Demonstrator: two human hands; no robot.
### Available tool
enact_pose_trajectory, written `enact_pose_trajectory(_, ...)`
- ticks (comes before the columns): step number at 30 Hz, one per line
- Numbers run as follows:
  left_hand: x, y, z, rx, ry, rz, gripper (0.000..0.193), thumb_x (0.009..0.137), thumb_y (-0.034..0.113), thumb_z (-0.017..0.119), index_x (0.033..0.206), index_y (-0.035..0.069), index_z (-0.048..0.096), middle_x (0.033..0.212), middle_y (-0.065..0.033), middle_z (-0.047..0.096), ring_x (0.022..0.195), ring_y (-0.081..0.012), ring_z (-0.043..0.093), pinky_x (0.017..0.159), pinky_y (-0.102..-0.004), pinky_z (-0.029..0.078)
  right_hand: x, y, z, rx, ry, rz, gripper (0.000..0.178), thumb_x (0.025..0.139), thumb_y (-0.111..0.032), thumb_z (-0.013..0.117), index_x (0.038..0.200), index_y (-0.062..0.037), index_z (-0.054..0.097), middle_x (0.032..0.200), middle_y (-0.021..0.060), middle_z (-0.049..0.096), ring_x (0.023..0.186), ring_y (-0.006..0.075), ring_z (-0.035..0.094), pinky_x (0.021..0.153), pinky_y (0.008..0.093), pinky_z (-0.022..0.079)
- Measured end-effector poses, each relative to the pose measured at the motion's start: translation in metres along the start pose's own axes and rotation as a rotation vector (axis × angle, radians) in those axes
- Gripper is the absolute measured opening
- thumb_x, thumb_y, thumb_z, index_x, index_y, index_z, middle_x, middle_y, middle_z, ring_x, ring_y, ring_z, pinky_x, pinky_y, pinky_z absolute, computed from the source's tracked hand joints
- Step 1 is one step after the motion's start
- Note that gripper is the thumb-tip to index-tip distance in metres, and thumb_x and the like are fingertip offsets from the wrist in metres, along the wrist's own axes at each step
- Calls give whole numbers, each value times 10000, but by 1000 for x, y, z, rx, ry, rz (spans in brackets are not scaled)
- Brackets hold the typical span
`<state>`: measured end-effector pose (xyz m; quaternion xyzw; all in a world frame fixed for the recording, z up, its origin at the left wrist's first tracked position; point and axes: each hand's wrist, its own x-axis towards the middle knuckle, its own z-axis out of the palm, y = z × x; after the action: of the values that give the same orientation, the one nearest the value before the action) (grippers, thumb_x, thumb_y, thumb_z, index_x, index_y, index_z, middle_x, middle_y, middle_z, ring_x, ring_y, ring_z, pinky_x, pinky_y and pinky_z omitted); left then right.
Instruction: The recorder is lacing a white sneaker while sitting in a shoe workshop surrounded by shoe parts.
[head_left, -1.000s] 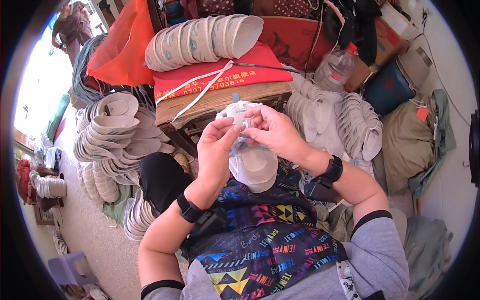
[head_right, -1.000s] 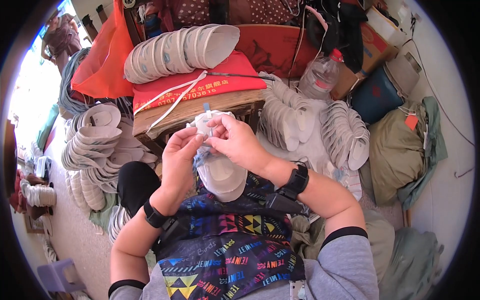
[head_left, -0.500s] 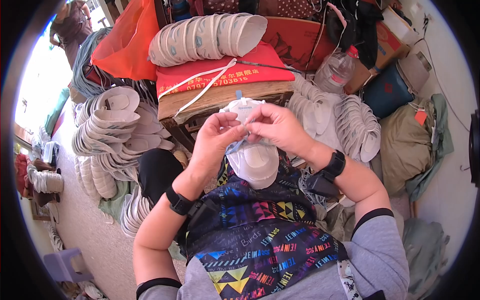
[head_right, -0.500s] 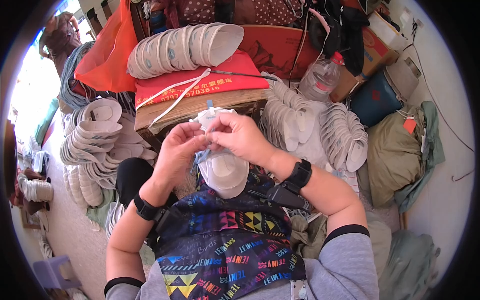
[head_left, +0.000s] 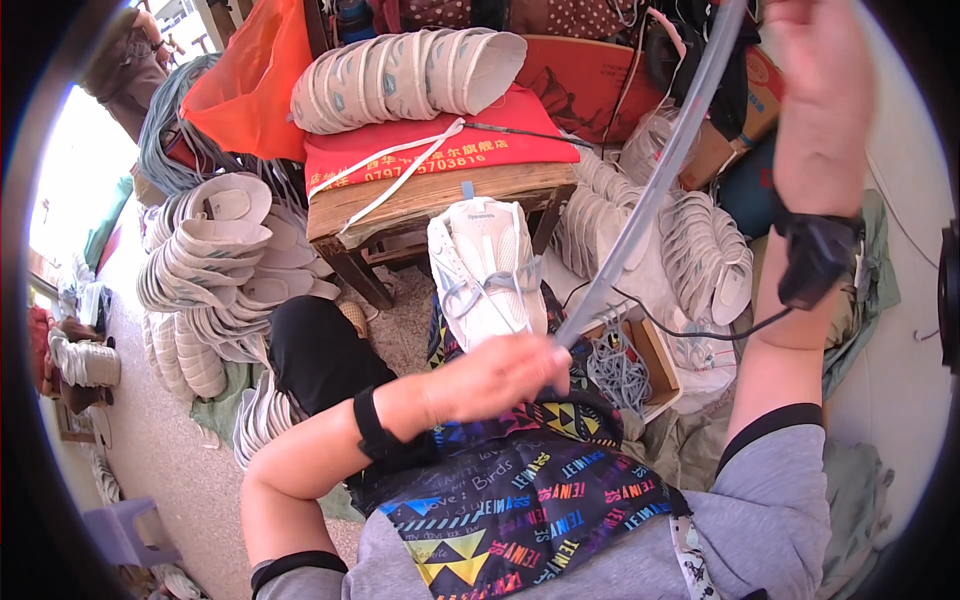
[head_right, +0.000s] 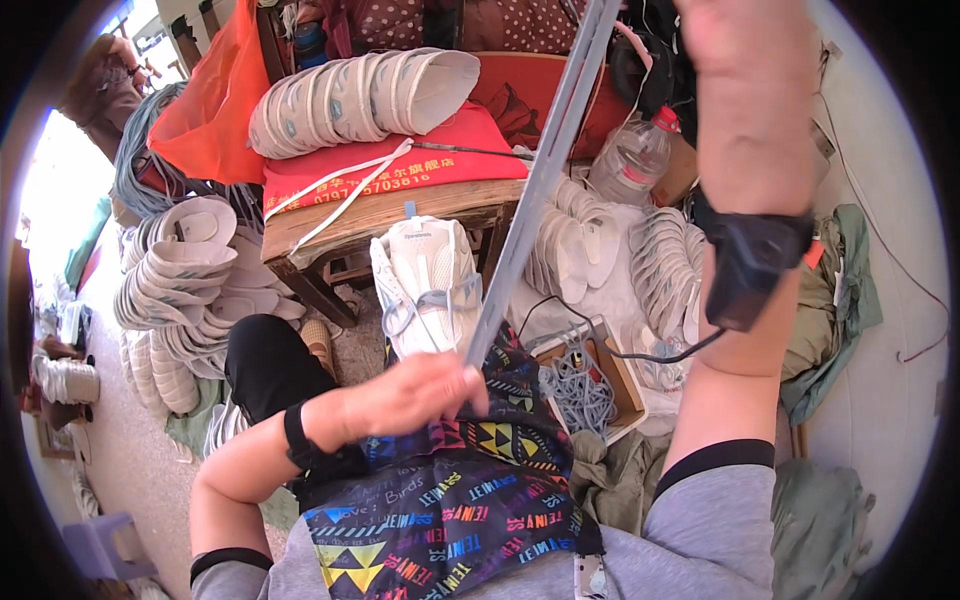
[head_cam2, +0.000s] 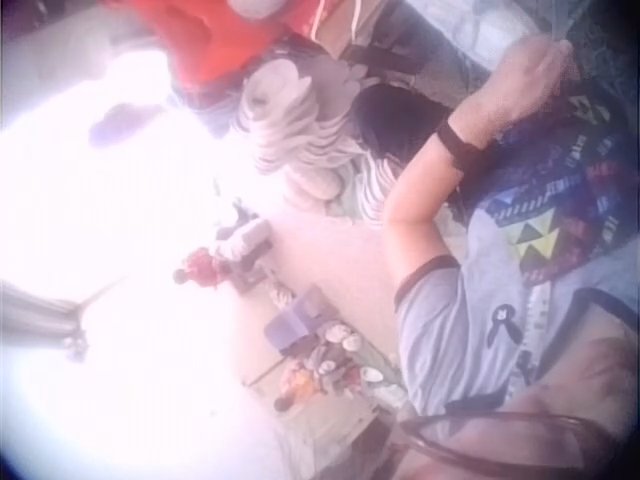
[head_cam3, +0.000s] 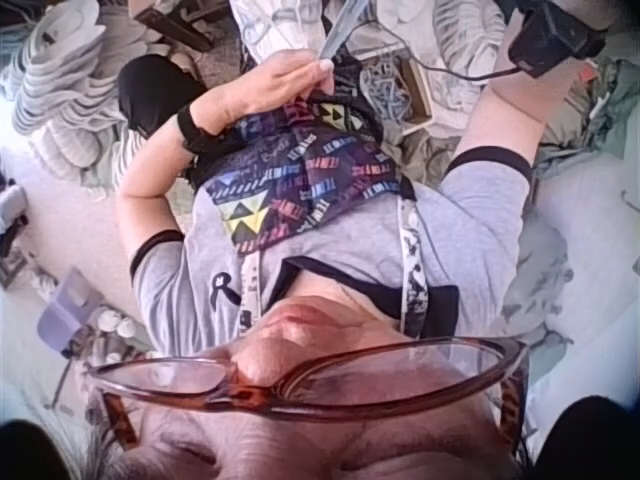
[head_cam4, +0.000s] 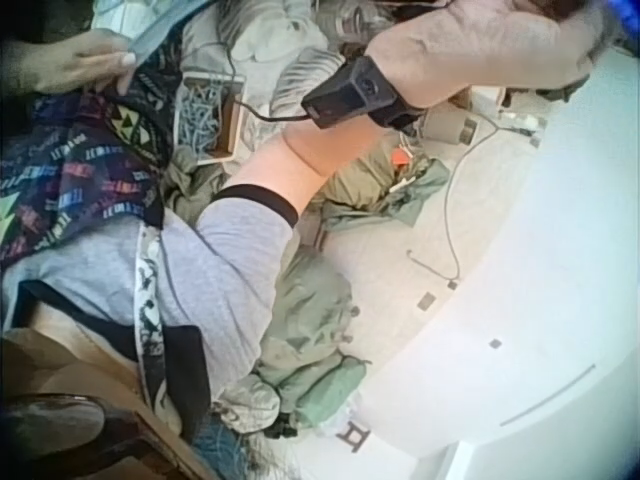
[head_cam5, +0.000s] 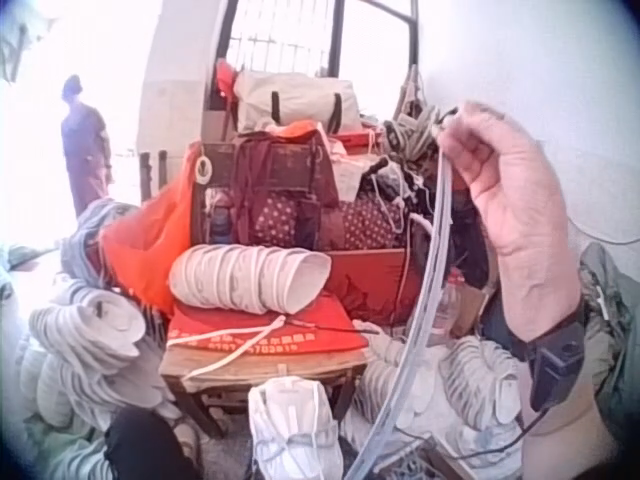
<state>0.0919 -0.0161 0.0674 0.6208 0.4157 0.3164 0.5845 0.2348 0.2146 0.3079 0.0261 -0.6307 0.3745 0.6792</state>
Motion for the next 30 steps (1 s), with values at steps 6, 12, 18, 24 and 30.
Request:
enact_pose_trajectory(6,-21,56,-55,317,533,414,424,1043,283,390,787,10,590,654,-64,524,607,-202,539,598,-340,438,-111,73,-25,-762,-476,346,207,824,-105,645,1003,-3,625,871,80,643,743,157,609,738,296,504)
enact_pose_trajectory(12,-14,-25,-78,211,907,56,411,1021,319,456,780,25,612,617,23,486,545,-61,428,499,-233,326,-247,66,-24,-579,-1184,692,174,774,-62,654,945,-63,621,911,95,524,836,261,569,752,362,475)
enact_pose_trajectory(18,-21,-54,-46,450,626,-267,214,842,190,698,917,-5,651,663,-108,514,614,-169,535,592,-337,448,-276,71,-34,-618,-1184,614,106,769,-61,637,869,-72,602,901,94,472,916,262,529,758,336,453)
enact_pose_trajectory(24,-22,-71,-48,599,711,-188,179,811,125,705,924,6,635,726,-90,520,608,-166,517,567,-332,433,-260,92,-43,-16,-1045,1294,78,847,-143,629,817,-73,611,817,10,518,739,113,533,700,272,454)
enact_pose_trajectory(30,-10,-72,-57,450,1108,-58,131,796,55,699,848,7,589,743,-69,535,599,-154,480,561,-301,422,-284,113,-56,323,-387,1807,91,847,-171,675,800,-98,647,732,-33,571,643,84,513,630,261,449)
